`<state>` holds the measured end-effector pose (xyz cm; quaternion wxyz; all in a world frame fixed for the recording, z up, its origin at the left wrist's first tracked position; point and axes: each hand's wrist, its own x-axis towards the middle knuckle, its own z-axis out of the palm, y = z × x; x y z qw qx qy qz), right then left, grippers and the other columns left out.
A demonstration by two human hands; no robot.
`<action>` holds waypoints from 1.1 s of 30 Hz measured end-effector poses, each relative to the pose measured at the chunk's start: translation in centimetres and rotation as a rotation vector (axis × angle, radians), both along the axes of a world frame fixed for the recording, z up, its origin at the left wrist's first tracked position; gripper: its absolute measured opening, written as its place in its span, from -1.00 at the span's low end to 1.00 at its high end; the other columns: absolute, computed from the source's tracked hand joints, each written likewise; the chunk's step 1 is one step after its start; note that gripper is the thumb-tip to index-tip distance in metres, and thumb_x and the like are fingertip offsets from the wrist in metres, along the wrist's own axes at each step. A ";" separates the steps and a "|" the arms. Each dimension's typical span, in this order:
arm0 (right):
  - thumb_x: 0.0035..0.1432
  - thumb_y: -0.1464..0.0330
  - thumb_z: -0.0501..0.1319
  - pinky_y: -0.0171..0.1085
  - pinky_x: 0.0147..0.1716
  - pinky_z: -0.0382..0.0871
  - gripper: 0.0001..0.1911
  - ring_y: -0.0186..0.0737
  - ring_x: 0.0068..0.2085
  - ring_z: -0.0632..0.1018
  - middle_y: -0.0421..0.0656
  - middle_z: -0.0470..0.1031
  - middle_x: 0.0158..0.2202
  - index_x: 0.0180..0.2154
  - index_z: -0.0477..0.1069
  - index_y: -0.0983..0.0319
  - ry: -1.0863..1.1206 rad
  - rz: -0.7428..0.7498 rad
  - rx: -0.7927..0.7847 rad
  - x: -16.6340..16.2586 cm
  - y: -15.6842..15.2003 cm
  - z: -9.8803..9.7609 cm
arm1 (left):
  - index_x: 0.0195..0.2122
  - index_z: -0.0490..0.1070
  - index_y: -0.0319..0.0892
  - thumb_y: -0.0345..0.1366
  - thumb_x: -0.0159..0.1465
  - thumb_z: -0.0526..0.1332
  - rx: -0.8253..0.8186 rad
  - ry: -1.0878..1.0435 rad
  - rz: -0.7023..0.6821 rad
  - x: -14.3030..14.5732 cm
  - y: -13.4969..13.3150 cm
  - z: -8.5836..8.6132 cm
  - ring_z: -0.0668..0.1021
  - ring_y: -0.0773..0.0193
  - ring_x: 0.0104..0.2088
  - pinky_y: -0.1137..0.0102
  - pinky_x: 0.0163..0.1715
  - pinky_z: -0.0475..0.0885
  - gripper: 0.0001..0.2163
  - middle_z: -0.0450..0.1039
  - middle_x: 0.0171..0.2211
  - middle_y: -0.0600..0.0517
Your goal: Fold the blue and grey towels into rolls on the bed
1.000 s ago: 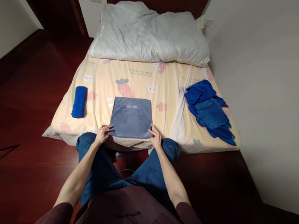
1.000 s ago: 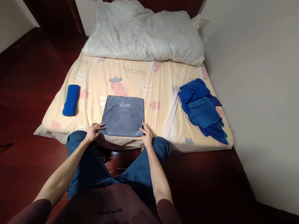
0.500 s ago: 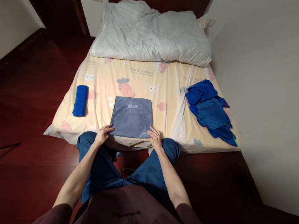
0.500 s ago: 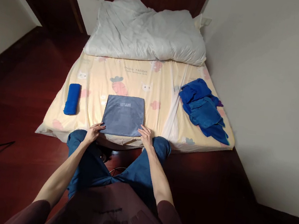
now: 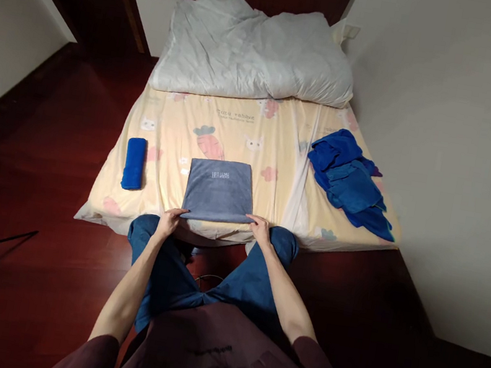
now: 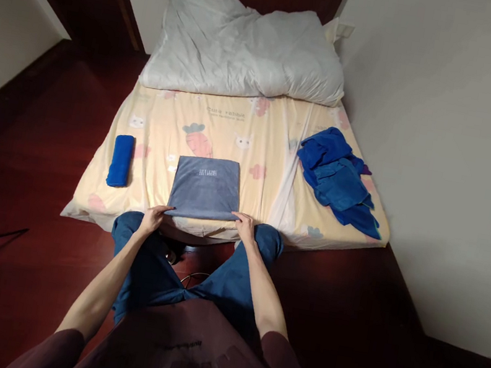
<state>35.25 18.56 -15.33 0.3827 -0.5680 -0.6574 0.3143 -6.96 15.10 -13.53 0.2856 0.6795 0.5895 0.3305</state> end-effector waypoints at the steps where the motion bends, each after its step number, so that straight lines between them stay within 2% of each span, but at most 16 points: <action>1: -0.04 0.54 0.07 -0.10 0.13 0.57 -0.44 -0.12 -0.02 0.70 -0.16 0.71 -0.05 -0.10 0.70 0.15 0.025 -0.012 -0.029 0.0 0.0 0.1 | -0.03 0.64 -0.14 -0.46 0.04 0.06 -0.010 0.002 0.004 0.1 0.0 0.2 0.66 0.06 0.04 0.10 0.18 0.55 -0.48 0.67 -0.02 -0.04; 4: -0.03 0.50 0.10 -0.12 0.06 0.60 -0.49 -0.12 -0.10 0.70 -0.15 0.72 -0.11 -0.13 0.71 0.15 0.050 -0.044 -0.065 -0.2 -0.1 0.2 | -0.05 0.64 -0.14 -0.45 0.07 0.07 -0.034 0.003 0.014 0.4 0.1 0.7 0.66 0.06 0.02 0.14 0.16 0.54 -0.52 0.67 -0.03 -0.04; 6: 0.02 0.43 0.13 -0.16 -0.08 0.63 -0.56 -0.13 -0.22 0.69 -0.13 0.72 -0.18 -0.14 0.70 0.18 0.072 -0.064 -0.089 -0.3 0.0 0.2 | -0.06 0.63 -0.14 -0.41 0.14 0.09 -0.047 0.004 0.036 0.6 0.1 1.0 0.67 0.05 0.00 0.16 0.13 0.55 -0.58 0.67 -0.04 -0.06; 9: 0.12 0.25 0.20 -0.22 -0.38 0.58 -0.62 -0.18 -0.47 0.59 -0.09 0.69 -0.32 -0.12 0.67 0.25 0.114 -0.106 -0.131 -0.6 0.3 -0.1 | -0.08 0.61 -0.18 -0.26 0.30 0.12 -0.067 0.005 0.098 0.9 0.1 1.3 0.68 0.04 -0.14 0.20 -0.01 0.58 -0.69 0.68 -0.13 -0.10; 12: 0.14 0.03 0.24 -0.25 -0.53 0.46 -0.53 -0.23 -0.57 0.47 -0.12 0.60 -0.47 -0.18 0.64 0.28 0.149 -0.151 -0.157 -0.9 0.7 -0.1 | -0.12 0.59 -0.21 -0.11 0.35 0.15 -0.090 0.004 0.142 1.2 0.3 1.5 0.66 0.07 -0.28 0.27 -0.17 0.57 -0.68 0.66 -0.29 -0.09; 15: 0.09 -0.15 0.24 -0.27 -0.56 0.40 -0.41 -0.24 -0.57 0.44 -0.15 0.52 -0.53 -0.27 0.59 0.26 0.173 -0.164 -0.174 -1.2 0.9 0.1 | -0.18 0.57 -0.20 -0.05 0.34 0.17 -0.105 0.002 0.177 1.4 0.5 1.6 0.64 0.10 -0.34 0.32 -0.26 0.52 -0.67 0.62 -0.37 -0.06; 18: 0.05 -0.24 0.24 -0.28 -0.60 0.36 -0.37 -0.23 -0.57 0.43 -0.18 0.47 -0.56 -0.36 0.54 0.22 0.183 -0.162 -0.189 -1.2 1.0 0.4 | -0.23 0.55 -0.18 0.00 0.32 0.19 -0.113 0.001 0.222 1.4 0.6 1.6 0.60 0.14 -0.39 0.35 -0.32 0.47 -0.67 0.57 -0.43 -0.02; 23: 0.08 -0.24 0.23 -0.31 -0.59 0.34 -0.41 -0.25 -0.57 0.41 -0.22 0.36 -0.60 -0.51 0.36 0.15 0.180 -0.164 -0.186 -1.2 1.0 0.5 | -0.28 0.52 -0.16 0.05 0.29 0.21 -0.126 -0.010 0.262 1.4 0.8 1.4 0.55 0.19 -0.43 0.37 -0.36 0.42 -0.65 0.52 -0.49 0.02; 33: 0.10 -0.25 0.20 -0.31 -0.57 0.33 -0.37 -0.24 -0.55 0.41 -0.24 0.26 -0.64 -0.59 0.19 0.11 0.109 -0.185 -0.163 -1.4 1.3 0.6 | -0.35 0.50 -0.16 0.04 0.30 0.20 -0.131 -0.025 0.318 1.8 1.3 0.6 0.59 0.15 -0.39 0.34 -0.30 0.47 -0.65 0.55 -0.45 -0.04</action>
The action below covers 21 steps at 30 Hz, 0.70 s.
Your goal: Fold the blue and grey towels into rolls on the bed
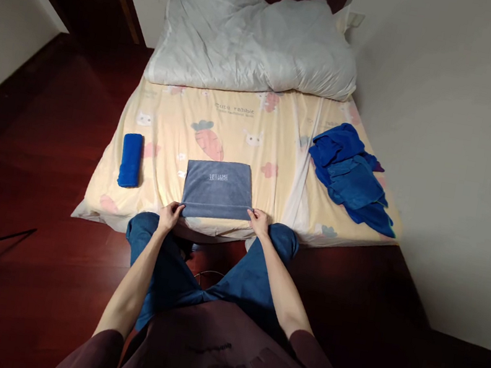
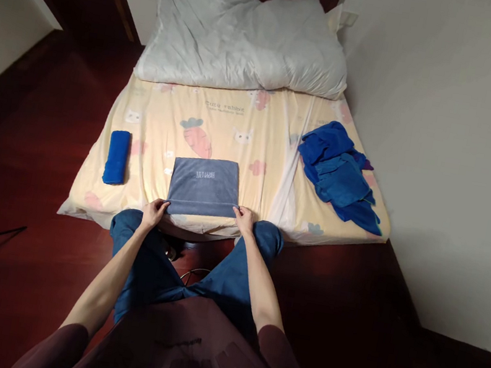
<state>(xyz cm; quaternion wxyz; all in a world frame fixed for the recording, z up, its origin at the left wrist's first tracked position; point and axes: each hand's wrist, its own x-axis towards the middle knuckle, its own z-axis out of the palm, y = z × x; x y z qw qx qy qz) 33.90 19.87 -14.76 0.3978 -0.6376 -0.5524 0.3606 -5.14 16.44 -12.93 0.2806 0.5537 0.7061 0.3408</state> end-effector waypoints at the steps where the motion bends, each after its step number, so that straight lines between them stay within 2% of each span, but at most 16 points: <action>1: 0.11 -0.24 0.20 -0.30 -0.55 0.35 -0.38 -0.23 -0.54 0.43 -0.23 0.28 -0.64 -0.59 0.22 0.12 -0.012 0.002 -0.001 0.0 0.1 0.0 | -0.35 0.50 -0.16 0.04 0.31 0.21 -0.003 -0.004 0.003 0.0 0.1 -0.1 0.60 0.14 -0.38 0.33 -0.28 0.48 -0.66 0.56 -0.44 -0.04; 3: 0.17 -0.20 0.18 -0.26 -0.49 0.44 -0.43 -0.17 -0.50 0.49 -0.18 0.39 -0.58 -0.50 0.39 0.16 -0.026 0.008 -0.005 -0.1 0.2 0.4 | -0.29 0.52 -0.18 0.02 0.31 0.22 -0.017 -0.018 0.012 0.1 0.1 0.0 0.62 0.12 -0.34 0.30 -0.25 0.52 -0.67 0.58 -0.39 -0.07; 5: 0.27 -0.11 0.15 -0.18 -0.31 0.56 -0.47 -0.08 -0.34 0.61 -0.06 0.58 -0.38 -0.21 0.55 0.22 -0.055 0.005 0.014 -0.1 -0.3 1.1 | -0.09 0.52 -0.21 -0.01 0.32 0.24 0.010 -0.012 0.048 0.1 -0.3 0.5 0.65 0.06 -0.21 0.24 -0.14 0.56 -0.65 0.61 -0.22 -0.15; 6: 0.31 -0.05 0.14 -0.12 -0.15 0.59 -0.47 -0.03 -0.19 0.65 0.02 0.63 -0.20 -0.02 0.54 0.24 -0.098 0.000 0.049 0.0 -0.7 1.6 | 0.03 0.48 -0.23 -0.03 0.33 0.25 0.057 0.014 0.069 0.2 -0.9 0.8 0.65 0.02 -0.09 0.19 -0.04 0.56 -0.60 0.59 -0.08 -0.22; 8: 0.37 0.07 0.12 0.02 0.19 0.47 -0.40 0.06 0.17 0.57 0.11 0.52 0.19 0.29 0.36 0.25 -0.245 0.019 0.155 0.3 -2.1 2.7 | 0.24 0.35 -0.23 -0.07 0.38 0.23 0.190 0.111 0.054 0.5 -2.5 1.5 0.53 -0.07 0.20 0.07 0.20 0.46 -0.51 0.43 0.20 -0.31; 10: 0.41 0.16 0.11 0.10 0.39 0.24 -0.37 0.09 0.40 0.36 0.06 0.28 0.42 0.42 0.22 0.20 -0.411 0.121 0.256 0.5 -3.8 3.7 | 0.35 0.27 -0.18 -0.13 0.43 0.18 0.283 0.224 -0.086 1.0 -4.5 2.0 0.33 -0.08 0.40 0.02 0.38 0.29 -0.50 0.25 0.38 -0.29; 12: 0.45 0.23 0.08 0.10 0.45 0.13 -0.41 0.07 0.48 0.24 -0.03 0.18 0.49 0.44 0.21 0.15 -0.504 0.284 0.301 0.3 -5.2 4.2 | 0.39 0.26 -0.12 -0.19 0.46 0.12 0.276 0.293 -0.276 1.9 -6.1 2.2 0.21 -0.04 0.47 0.01 0.44 0.19 -0.52 0.18 0.44 -0.20; 14: 0.48 0.29 0.03 0.06 0.48 0.08 -0.44 -0.01 0.49 0.22 -0.10 0.17 0.49 0.44 0.23 0.11 -0.540 0.410 0.315 -0.2 -6.0 4.2 | 0.41 0.26 -0.11 -0.24 0.47 0.09 0.234 0.327 -0.391 2.9 -6.8 1.8 0.15 -0.04 0.50 -0.02 0.46 0.15 -0.52 0.15 0.47 -0.15; 17: 0.48 0.37 -0.01 0.04 0.51 0.02 -0.45 -0.07 0.50 0.21 -0.12 0.20 0.47 0.42 0.26 0.13 -0.557 0.478 0.311 -1.1 -5.8 3.2 | 0.42 0.25 -0.19 -0.27 0.47 0.04 0.192 0.362 -0.408 3.9 -6.1 0.9 0.13 -0.07 0.50 -0.07 0.47 0.09 -0.50 0.14 0.47 -0.18; 21: 0.45 0.42 0.00 0.12 0.49 0.05 -0.44 -0.03 0.49 0.24 -0.06 0.23 0.45 0.41 0.28 0.18 -0.585 0.447 0.263 -1.3 -4.9 1.2 | 0.41 0.27 -0.23 -0.33 0.43 0.02 0.169 0.378 -0.372 3.6 -4.3 0.0 0.14 -0.10 0.50 -0.10 0.47 0.06 -0.48 0.16 0.46 -0.22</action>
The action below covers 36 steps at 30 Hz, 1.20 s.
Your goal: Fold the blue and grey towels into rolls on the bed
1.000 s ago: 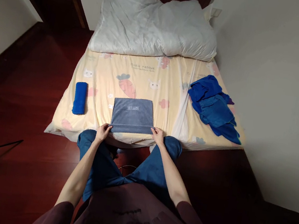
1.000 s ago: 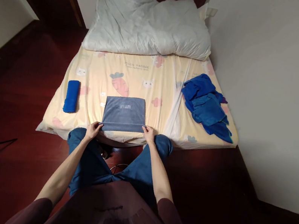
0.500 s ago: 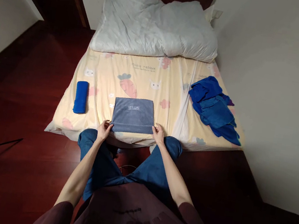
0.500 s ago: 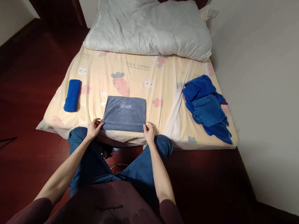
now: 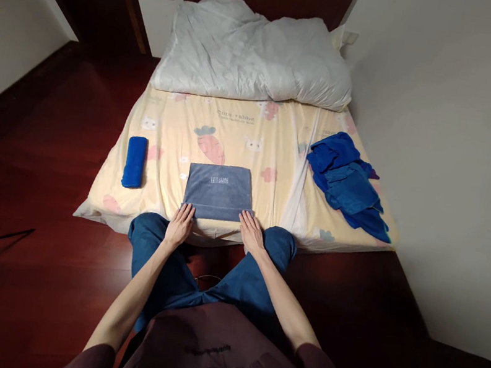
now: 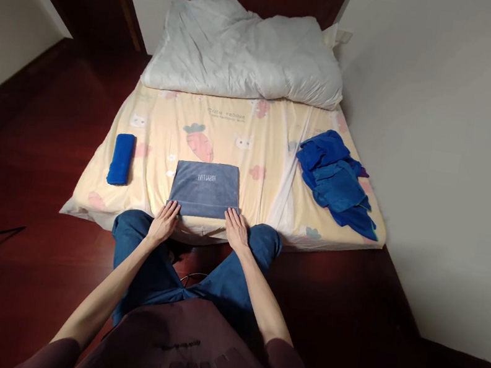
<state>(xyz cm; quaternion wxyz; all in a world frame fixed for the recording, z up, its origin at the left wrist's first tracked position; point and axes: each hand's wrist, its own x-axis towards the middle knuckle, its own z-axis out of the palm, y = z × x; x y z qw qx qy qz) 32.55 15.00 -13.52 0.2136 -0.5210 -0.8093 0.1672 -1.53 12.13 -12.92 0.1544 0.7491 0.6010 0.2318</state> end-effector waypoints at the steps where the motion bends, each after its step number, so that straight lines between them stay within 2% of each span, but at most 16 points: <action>1: 0.43 0.43 0.01 0.13 0.49 0.06 -0.43 -0.02 0.48 0.24 -0.06 0.23 0.45 0.41 0.28 0.18 -0.004 -0.017 0.000 0.1 0.2 -0.4 | 0.41 0.27 -0.23 -0.34 0.42 0.02 -0.004 0.003 -0.002 -0.3 0.3 -0.1 0.14 -0.10 0.50 -0.10 0.47 0.06 -0.48 0.17 0.45 -0.22; 5: 0.40 0.49 0.03 0.12 0.48 0.07 -0.39 -0.01 0.48 0.25 -0.04 0.22 0.45 0.43 0.25 0.19 -0.003 -0.043 0.018 0.5 0.7 -1.4 | 0.40 0.30 -0.19 -0.37 0.40 0.02 -0.011 0.016 -0.026 -1.4 1.1 -0.3 0.13 -0.11 0.50 -0.12 0.46 0.05 -0.47 0.17 0.46 -0.19; 10: 0.39 0.46 0.06 0.13 0.46 0.11 -0.41 0.02 0.46 0.28 -0.04 0.24 0.44 0.41 0.28 0.20 -0.032 -0.044 0.020 0.6 2.0 -1.1 | 0.39 0.33 -0.12 -0.44 0.37 0.03 -0.013 0.079 -0.035 -2.1 2.1 -0.4 0.25 -0.12 0.45 -0.11 0.42 0.13 -0.45 0.25 0.42 -0.16; 17: 0.31 0.62 -0.01 0.04 0.38 0.30 -0.37 -0.05 0.41 0.38 -0.04 0.35 0.38 0.34 0.39 0.28 -0.247 0.021 0.010 1.2 4.1 -0.7 | 0.37 0.36 -0.21 -0.53 0.36 -0.02 -0.075 0.244 -0.057 -2.6 4.0 0.1 0.34 -0.04 0.41 0.04 0.38 0.27 -0.45 0.32 0.38 -0.13; 21: 0.25 0.67 -0.01 -0.01 0.36 0.36 -0.32 -0.10 0.39 0.41 -0.10 0.37 0.36 0.32 0.42 0.21 -0.264 -0.005 0.024 0.8 4.4 -1.0 | 0.35 0.38 -0.25 -0.54 0.37 -0.03 -0.085 0.283 -0.048 -2.3 4.5 0.4 0.36 -0.01 0.40 0.09 0.37 0.31 -0.45 0.33 0.36 -0.15; 25: 0.23 0.68 0.02 0.01 0.36 0.38 -0.32 -0.08 0.39 0.41 -0.10 0.39 0.35 0.30 0.45 0.20 -0.218 -0.023 0.042 0.9 3.6 -1.0 | 0.34 0.40 -0.27 -0.56 0.34 -0.03 -0.078 0.301 -0.069 -2.6 4.0 0.9 0.37 -0.03 0.39 0.07 0.35 0.35 -0.45 0.34 0.35 -0.19; 30: 0.15 0.71 0.00 -0.10 0.36 0.40 -0.28 -0.14 0.35 0.46 -0.09 0.48 0.29 0.27 0.48 0.26 -0.103 0.039 0.044 2.1 1.5 -0.4 | 0.31 0.42 -0.27 -0.58 0.31 0.00 -0.068 0.284 -0.208 -4.5 1.8 1.2 0.41 0.02 0.37 0.10 0.39 0.30 -0.44 0.39 0.33 -0.17; 36: 0.13 0.69 0.03 -0.04 0.33 0.44 -0.30 -0.13 0.29 0.53 -0.11 0.55 0.23 0.21 0.54 0.20 -0.015 0.001 0.035 1.9 0.4 0.2 | 0.25 0.48 -0.14 -0.55 0.30 0.06 -0.005 0.144 -0.223 -5.3 0.5 1.0 0.40 0.04 0.35 0.08 0.36 0.35 -0.47 0.48 0.26 -0.09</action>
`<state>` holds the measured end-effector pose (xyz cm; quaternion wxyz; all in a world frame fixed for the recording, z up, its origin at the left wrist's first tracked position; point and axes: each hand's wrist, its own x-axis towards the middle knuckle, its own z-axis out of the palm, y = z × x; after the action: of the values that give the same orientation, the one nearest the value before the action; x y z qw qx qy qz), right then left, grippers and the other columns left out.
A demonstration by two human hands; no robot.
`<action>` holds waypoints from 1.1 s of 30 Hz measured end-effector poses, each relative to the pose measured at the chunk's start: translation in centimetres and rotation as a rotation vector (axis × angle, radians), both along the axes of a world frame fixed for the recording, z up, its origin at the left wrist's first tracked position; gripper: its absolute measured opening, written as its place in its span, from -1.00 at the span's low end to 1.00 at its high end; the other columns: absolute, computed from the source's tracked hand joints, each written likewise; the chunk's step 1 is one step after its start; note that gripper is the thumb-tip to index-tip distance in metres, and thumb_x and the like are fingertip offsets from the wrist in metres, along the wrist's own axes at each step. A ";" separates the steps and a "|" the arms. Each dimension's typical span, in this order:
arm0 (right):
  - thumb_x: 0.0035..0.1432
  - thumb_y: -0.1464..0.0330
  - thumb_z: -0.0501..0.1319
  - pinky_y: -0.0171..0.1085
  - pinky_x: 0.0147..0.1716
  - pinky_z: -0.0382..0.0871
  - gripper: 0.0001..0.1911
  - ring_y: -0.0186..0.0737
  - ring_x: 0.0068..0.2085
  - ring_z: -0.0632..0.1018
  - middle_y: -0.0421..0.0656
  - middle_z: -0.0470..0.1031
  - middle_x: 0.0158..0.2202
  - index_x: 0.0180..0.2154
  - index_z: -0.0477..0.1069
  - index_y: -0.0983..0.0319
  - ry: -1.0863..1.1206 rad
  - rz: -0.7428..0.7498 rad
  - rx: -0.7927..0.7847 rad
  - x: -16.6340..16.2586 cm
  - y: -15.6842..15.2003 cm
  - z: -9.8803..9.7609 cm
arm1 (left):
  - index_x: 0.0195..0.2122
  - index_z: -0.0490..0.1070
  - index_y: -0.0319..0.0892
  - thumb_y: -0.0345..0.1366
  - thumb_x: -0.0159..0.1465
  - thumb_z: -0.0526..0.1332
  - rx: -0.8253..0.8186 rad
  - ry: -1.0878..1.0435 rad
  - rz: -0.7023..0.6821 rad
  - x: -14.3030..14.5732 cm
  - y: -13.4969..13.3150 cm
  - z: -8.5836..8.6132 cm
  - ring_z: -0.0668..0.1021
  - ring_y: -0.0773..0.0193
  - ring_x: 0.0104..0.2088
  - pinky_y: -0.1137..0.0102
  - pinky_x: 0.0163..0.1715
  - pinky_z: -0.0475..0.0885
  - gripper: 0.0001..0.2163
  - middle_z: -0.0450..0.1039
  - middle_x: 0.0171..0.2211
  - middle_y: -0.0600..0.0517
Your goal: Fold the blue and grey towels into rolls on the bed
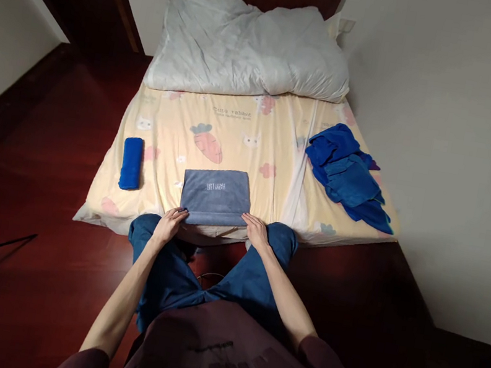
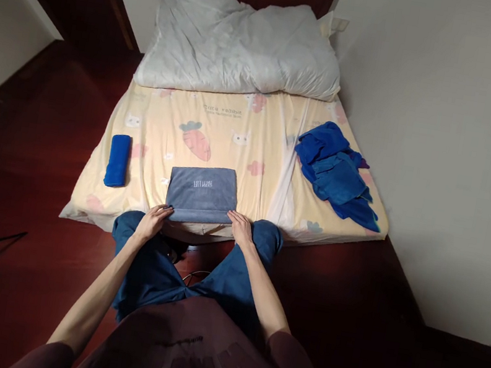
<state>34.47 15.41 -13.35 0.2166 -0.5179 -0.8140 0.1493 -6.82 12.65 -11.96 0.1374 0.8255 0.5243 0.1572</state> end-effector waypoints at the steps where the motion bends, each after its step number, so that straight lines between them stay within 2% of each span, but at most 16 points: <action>1: 0.12 0.69 0.04 -0.02 0.31 0.45 -0.31 -0.12 0.28 0.54 -0.11 0.56 0.22 0.20 0.55 0.20 0.001 -0.011 -0.001 -0.1 0.0 0.1 | 0.25 0.48 -0.13 -0.55 0.29 0.07 0.003 -0.010 -0.016 0.1 0.0 0.0 0.41 0.03 0.35 0.06 0.36 0.36 -0.47 0.48 0.26 -0.10; 4: 0.11 0.69 0.05 0.00 0.27 0.47 -0.32 -0.09 0.27 0.55 -0.10 0.57 0.21 0.18 0.57 0.19 0.009 -0.004 -0.002 -0.3 0.2 0.2 | 0.25 0.48 -0.16 -0.55 0.28 0.07 -0.021 -0.049 -0.087 0.5 0.3 -0.2 0.45 0.05 0.32 0.05 0.35 0.37 -0.46 0.46 0.27 -0.13; 6: 0.13 0.67 0.06 -0.01 0.26 0.46 -0.35 -0.09 0.26 0.56 -0.10 0.58 0.20 0.16 0.58 0.19 0.045 -0.001 0.000 -0.2 0.2 0.2 | 0.23 0.49 -0.19 -0.56 0.26 0.05 -0.048 -0.103 -0.074 0.5 0.4 -0.3 0.49 0.06 0.28 0.06 0.34 0.38 -0.46 0.48 0.25 -0.15; 10: 0.21 0.55 0.09 -0.03 0.21 0.49 -0.50 -0.07 0.13 0.63 -0.04 0.65 0.09 0.09 0.60 0.22 0.220 -0.118 -0.023 0.0 0.5 0.2 | 0.18 0.52 -0.17 -0.51 0.24 0.04 -0.102 -0.262 0.135 0.4 0.6 -0.2 0.58 0.10 0.17 0.14 0.27 0.46 -0.48 0.57 0.15 -0.12; 14: 0.28 0.37 0.13 -0.06 0.10 0.55 -0.64 -0.05 0.01 0.67 -0.01 0.68 -0.01 0.00 0.61 0.23 0.402 -0.228 -0.074 -0.1 0.8 0.2 | 0.09 0.54 -0.19 -0.30 0.35 0.09 -0.137 -0.387 0.346 0.5 0.8 0.5 0.67 0.08 -0.05 0.20 0.06 0.57 -0.64 0.63 -0.01 -0.13; 17: 0.31 0.20 0.15 -0.08 -0.03 0.58 -0.64 -0.04 -0.12 0.68 0.02 0.68 -0.08 -0.03 0.59 0.24 0.466 -0.317 -0.133 -0.2 1.0 0.0 | 0.06 0.51 -0.21 -0.08 0.40 0.12 -0.147 -0.424 0.438 0.8 0.9 1.1 0.66 0.12 -0.28 0.26 -0.14 0.58 -0.62 0.64 -0.17 -0.11; 19: 0.31 0.11 0.16 -0.09 -0.10 0.58 -0.59 -0.04 -0.22 0.67 0.02 0.69 -0.15 -0.04 0.57 0.24 0.481 -0.370 -0.166 -0.3 1.2 -0.1 | 0.04 0.50 -0.20 0.00 0.39 0.13 -0.158 -0.444 0.492 1.0 1.0 1.3 0.64 0.15 -0.34 0.30 -0.22 0.56 -0.59 0.62 -0.25 -0.08; 25: 0.33 -0.04 0.10 -0.16 -0.21 0.57 -0.46 -0.07 -0.28 0.64 -0.01 0.66 -0.27 -0.07 0.56 0.26 0.456 -0.434 -0.171 -0.8 2.6 -0.3 | 0.00 0.48 -0.19 0.07 0.38 0.12 -0.155 -0.441 0.518 1.1 1.3 1.3 0.65 0.14 -0.32 0.31 -0.23 0.55 -0.57 0.61 -0.29 -0.08; 29: 0.39 0.01 0.07 -0.14 -0.17 0.59 -0.48 -0.05 -0.26 0.66 -0.01 0.65 -0.25 0.01 0.57 0.25 0.332 -0.378 -0.172 -1.0 3.9 -0.2 | -0.03 0.48 -0.19 0.03 0.39 0.11 -0.137 -0.422 0.520 1.1 1.7 0.9 0.65 0.13 -0.33 0.32 -0.27 0.55 -0.61 0.61 -0.30 -0.08; 33: 0.43 0.11 0.04 -0.10 -0.15 0.61 -0.51 -0.03 -0.25 0.67 0.01 0.65 -0.22 0.06 0.55 0.29 0.310 -0.361 -0.219 -0.9 4.7 0.6 | -0.02 0.47 -0.18 -0.04 0.41 0.11 -0.146 -0.410 0.525 1.3 2.6 0.5 0.66 0.12 -0.31 0.29 -0.25 0.57 -0.67 0.61 -0.31 -0.08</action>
<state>33.53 20.13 -12.77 0.3047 -0.6460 -0.6444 0.2729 -5.50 15.26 -11.44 0.2537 0.6016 0.6903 0.3118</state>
